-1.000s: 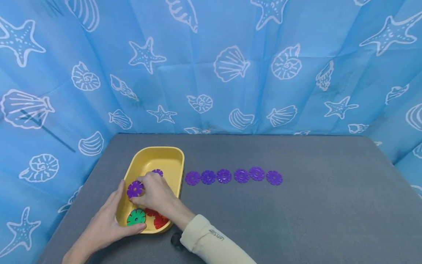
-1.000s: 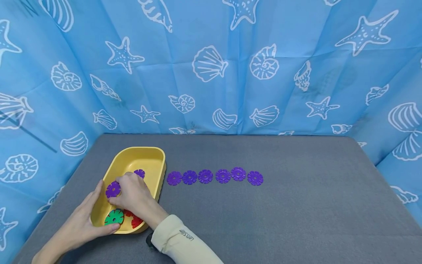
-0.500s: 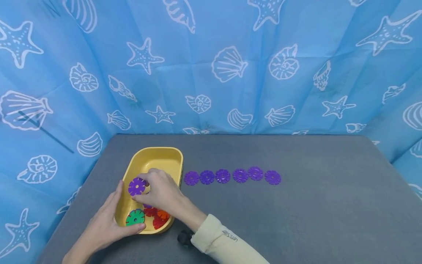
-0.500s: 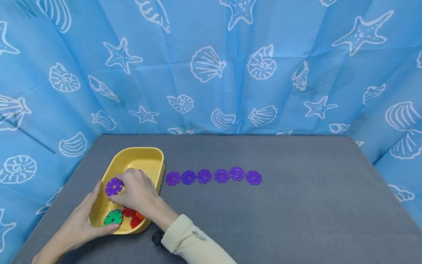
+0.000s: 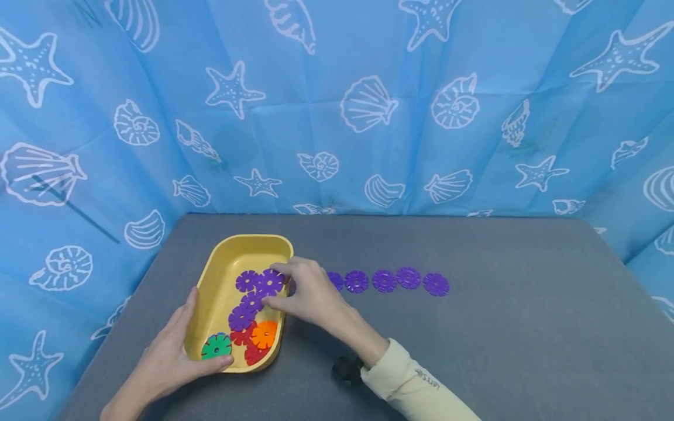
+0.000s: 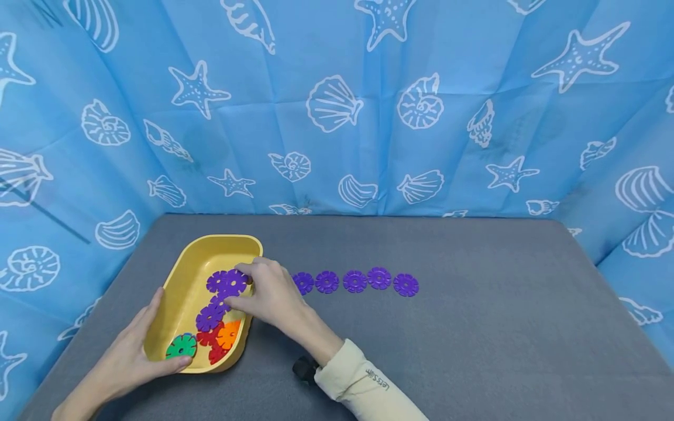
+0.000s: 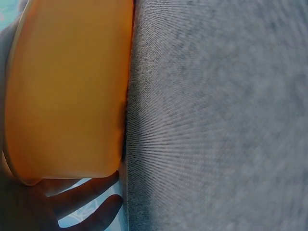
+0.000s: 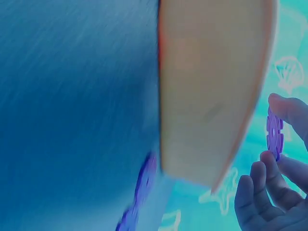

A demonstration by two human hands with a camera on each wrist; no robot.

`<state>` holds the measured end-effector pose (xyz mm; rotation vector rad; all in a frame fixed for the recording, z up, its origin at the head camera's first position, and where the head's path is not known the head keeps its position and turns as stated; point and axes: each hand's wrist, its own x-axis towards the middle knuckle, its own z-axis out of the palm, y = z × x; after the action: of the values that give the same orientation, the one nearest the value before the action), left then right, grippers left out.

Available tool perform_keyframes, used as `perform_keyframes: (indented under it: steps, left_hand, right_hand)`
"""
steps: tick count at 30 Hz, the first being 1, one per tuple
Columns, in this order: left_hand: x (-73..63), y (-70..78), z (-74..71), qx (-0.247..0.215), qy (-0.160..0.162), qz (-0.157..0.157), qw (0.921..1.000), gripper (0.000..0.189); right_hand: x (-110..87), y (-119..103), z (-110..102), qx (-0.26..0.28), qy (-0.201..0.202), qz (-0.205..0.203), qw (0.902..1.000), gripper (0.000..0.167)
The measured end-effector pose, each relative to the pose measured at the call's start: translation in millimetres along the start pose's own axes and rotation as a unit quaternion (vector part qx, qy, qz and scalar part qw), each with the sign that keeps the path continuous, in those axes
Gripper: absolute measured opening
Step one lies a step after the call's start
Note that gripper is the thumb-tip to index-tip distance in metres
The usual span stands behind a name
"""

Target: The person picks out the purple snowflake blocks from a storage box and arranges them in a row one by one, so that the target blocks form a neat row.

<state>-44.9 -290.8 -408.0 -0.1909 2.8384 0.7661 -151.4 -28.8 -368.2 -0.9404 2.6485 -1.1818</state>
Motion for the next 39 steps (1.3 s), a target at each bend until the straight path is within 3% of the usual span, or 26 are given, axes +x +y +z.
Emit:
perform_keyframes:
  steps: [5, 20, 35, 39]
  left_hand:
    - [1.7, 2.0, -0.7, 0.003, -0.007, -0.011, 0.9999, 0.141]
    - [1.8, -0.6, 0.2, 0.011, -0.005, -0.012, 0.9999, 0.143]
    - [4.2, 0.9, -0.1, 0.005, -0.014, -0.01, 0.9998, 0.143]
    - [3.9, -0.1, 1.0, 0.003, -0.004, -0.001, 1.0, 0.143]
  right_hand:
    - [-15.3, 20.3, -27.0, -0.006, 0.028, 0.02, 0.9994, 0.057]
    - [-68.4, 87.6, -88.8, -0.09, 0.117, 0.009, 0.989, 0.051]
    - [-121.6, 139.1, -139.3, -0.138, 0.159, 0.048, 0.9763, 0.046]
    - [-133.0, 150.4, -150.7, -0.154, 0.165, 0.067, 0.972, 0.048]
